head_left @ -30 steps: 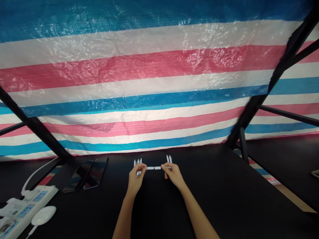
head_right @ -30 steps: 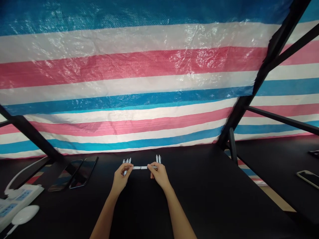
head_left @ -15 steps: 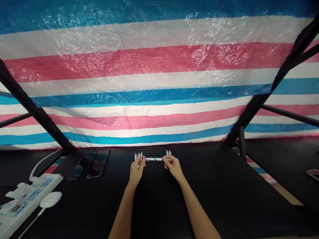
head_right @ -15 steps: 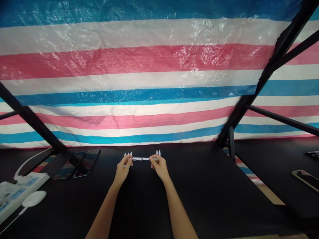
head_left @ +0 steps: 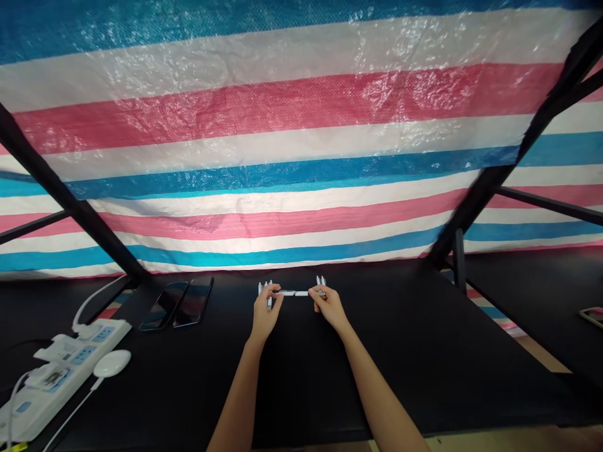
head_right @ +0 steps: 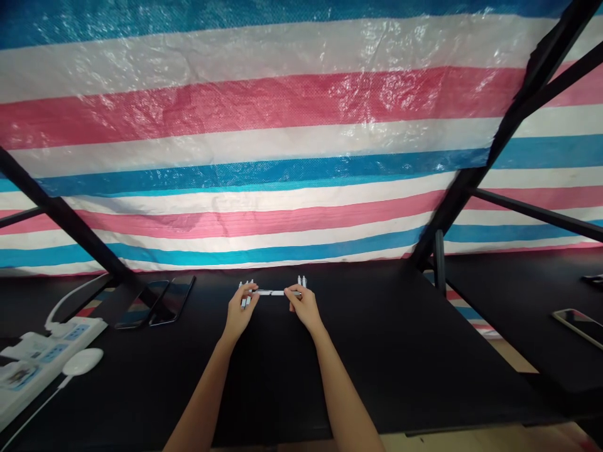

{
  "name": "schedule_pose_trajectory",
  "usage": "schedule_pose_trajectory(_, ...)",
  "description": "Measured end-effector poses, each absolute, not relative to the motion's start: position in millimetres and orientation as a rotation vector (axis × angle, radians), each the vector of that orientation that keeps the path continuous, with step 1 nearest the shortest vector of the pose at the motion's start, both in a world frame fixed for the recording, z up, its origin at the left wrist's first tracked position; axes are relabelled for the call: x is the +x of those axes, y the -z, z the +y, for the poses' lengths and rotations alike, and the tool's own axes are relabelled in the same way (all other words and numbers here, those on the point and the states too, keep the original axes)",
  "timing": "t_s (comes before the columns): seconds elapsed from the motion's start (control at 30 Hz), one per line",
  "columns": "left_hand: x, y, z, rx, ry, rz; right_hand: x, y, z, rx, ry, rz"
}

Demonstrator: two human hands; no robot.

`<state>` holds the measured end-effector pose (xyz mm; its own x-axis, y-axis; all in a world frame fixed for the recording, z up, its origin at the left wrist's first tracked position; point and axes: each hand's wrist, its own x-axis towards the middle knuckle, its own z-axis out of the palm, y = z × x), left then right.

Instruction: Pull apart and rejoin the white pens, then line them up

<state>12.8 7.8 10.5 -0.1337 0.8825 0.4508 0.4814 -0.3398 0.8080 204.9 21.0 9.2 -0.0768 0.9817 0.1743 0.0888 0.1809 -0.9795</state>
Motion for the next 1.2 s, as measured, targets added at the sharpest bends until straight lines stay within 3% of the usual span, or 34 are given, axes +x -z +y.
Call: schedule_pose_trajectory(1.2, 13.7, -5.1, 10.2, 1.77, -1.412, 1.442, 203.7, -7.0, 21.2, -1.139, -1.033, -1.431)
